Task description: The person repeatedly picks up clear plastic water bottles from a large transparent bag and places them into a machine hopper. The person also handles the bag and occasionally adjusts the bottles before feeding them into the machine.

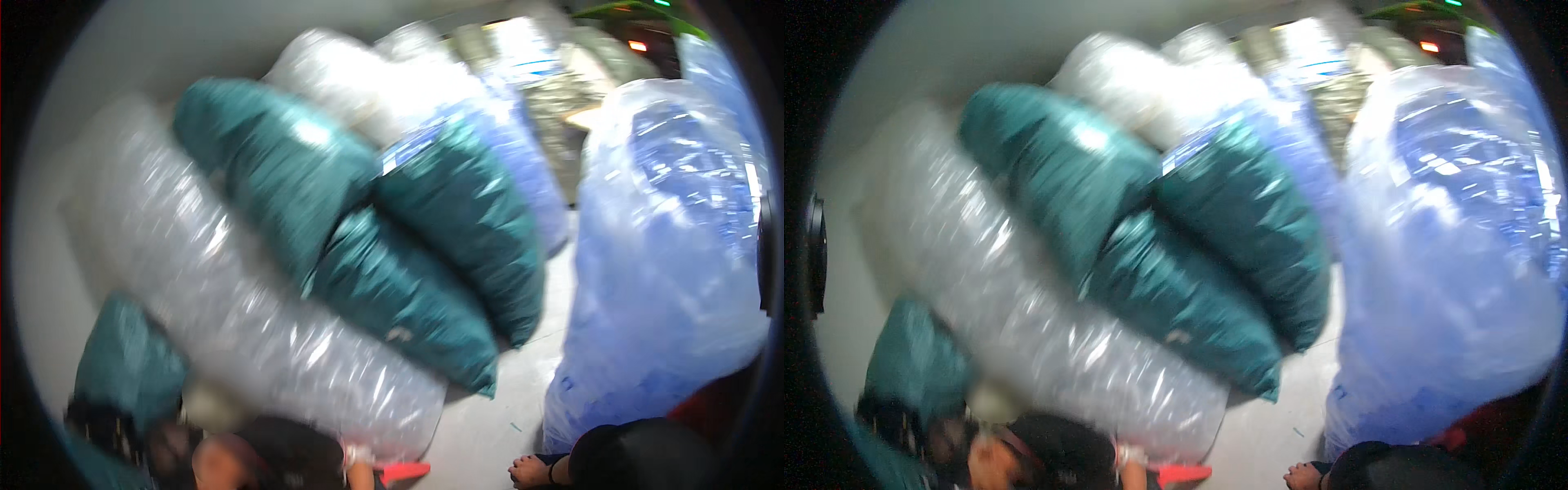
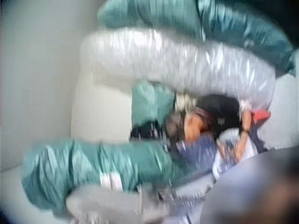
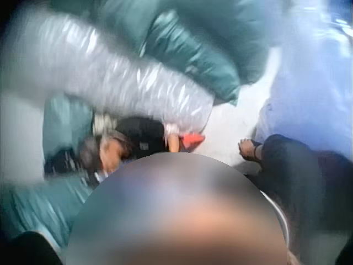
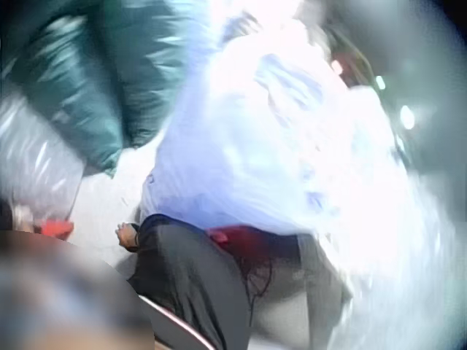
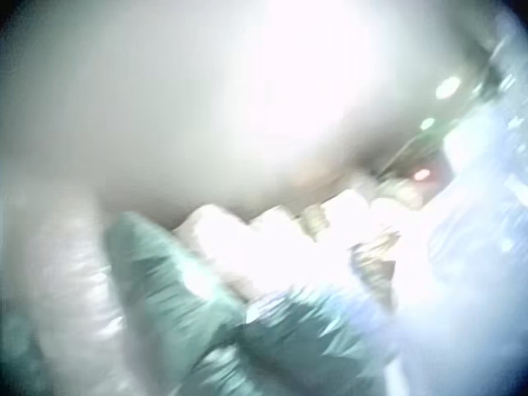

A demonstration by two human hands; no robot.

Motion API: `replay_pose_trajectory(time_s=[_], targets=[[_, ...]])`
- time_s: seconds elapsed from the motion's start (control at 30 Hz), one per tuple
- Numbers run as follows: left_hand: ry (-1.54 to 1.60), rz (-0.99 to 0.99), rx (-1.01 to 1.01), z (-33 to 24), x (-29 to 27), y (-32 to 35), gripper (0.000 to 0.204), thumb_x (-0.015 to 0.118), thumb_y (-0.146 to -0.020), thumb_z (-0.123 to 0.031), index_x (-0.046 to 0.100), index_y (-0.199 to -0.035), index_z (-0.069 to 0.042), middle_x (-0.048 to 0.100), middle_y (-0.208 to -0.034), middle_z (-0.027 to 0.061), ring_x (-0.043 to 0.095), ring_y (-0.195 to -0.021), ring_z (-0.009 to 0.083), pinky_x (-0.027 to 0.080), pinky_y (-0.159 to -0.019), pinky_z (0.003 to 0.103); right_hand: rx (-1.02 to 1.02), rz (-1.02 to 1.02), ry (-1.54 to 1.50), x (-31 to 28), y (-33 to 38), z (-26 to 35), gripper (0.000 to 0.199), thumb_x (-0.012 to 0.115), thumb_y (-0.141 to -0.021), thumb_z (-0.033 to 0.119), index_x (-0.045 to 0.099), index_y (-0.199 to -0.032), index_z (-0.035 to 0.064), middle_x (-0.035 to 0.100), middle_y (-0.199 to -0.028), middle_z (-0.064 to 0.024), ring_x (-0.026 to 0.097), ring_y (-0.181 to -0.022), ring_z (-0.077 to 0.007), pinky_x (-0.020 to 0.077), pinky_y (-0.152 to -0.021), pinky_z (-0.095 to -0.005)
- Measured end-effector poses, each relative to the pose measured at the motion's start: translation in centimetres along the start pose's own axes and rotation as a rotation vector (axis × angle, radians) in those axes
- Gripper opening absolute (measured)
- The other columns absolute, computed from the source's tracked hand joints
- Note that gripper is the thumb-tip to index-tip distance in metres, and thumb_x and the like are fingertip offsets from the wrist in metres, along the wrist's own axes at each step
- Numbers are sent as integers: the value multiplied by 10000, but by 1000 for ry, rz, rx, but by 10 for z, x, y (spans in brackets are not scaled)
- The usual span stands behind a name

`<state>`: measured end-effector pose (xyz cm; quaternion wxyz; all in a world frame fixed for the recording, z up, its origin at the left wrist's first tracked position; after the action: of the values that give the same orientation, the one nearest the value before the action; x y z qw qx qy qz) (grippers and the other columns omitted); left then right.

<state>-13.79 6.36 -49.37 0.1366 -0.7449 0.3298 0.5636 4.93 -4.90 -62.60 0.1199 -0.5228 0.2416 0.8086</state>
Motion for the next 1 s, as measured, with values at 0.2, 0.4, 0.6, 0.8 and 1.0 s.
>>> replay_pose_trajectory(time_s=[0.2,0.4,0.6,0.8,1.0], targets=[[-45,106,542,-163,-128,-106,624,515,-1022,-432,438,-1498,-36,463,-1517,207,448,-1366,421,362,-1140,495,708,85,-497,-100,106,-99,535,619,-904,517,662,-1205,76,627,-1146,-147,574,-1139,-326,464,-952,-521],[-42,239,873,-335,-206,-121,613,479,-1052,-424,408,-1518,-32,459,-1530,195,450,-1379,405,374,-1139,470,1115,-120,-848,-179,248,-107,544,608,-914,518,654,-1214,67,621,-1180,-146,565,-1162,-326,458,-971,-518],[72,364,981,-426,-240,-127,603,443,-1082,-417,379,-1538,-28,456,-1543,184,452,-1393,389,386,-1138,446,1408,-275,-1126,-178,345,-90,553,598,-923,520,646,-1223,58,616,-1215,-145,556,-1185,-325,452,-990,-516],[985,978,734,-550,-309,-89,680,465,-1081,-448,259,-1606,-66,415,-1585,187,447,-1420,369,357,-1167,444,1628,-515,-1338,-172,412,-70,562,587,-933,522,638,-1232,49,610,-1250,-144,548,-1208,-324,446,-1008,-513],[543,436,1341,-647,-380,-19,743,636,-941,-440,444,-1481,32,454,-1459,305,423,-1343,481,342,-1144,517,1708,-1177,-1553,-186,475,-56,570,577,-943,523,630,-1241,40,605,-1285,-143,539,-1231,-323,440,-1027,-510]])
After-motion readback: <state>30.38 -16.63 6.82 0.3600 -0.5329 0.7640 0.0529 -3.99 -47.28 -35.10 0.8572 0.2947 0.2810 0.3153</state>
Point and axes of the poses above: each hand's wrist, its own y-axis away from the middle knuckle, its own x-axis out of the palm, z = x × y, the point moved 5 cm from there along -y, towards the middle knuckle
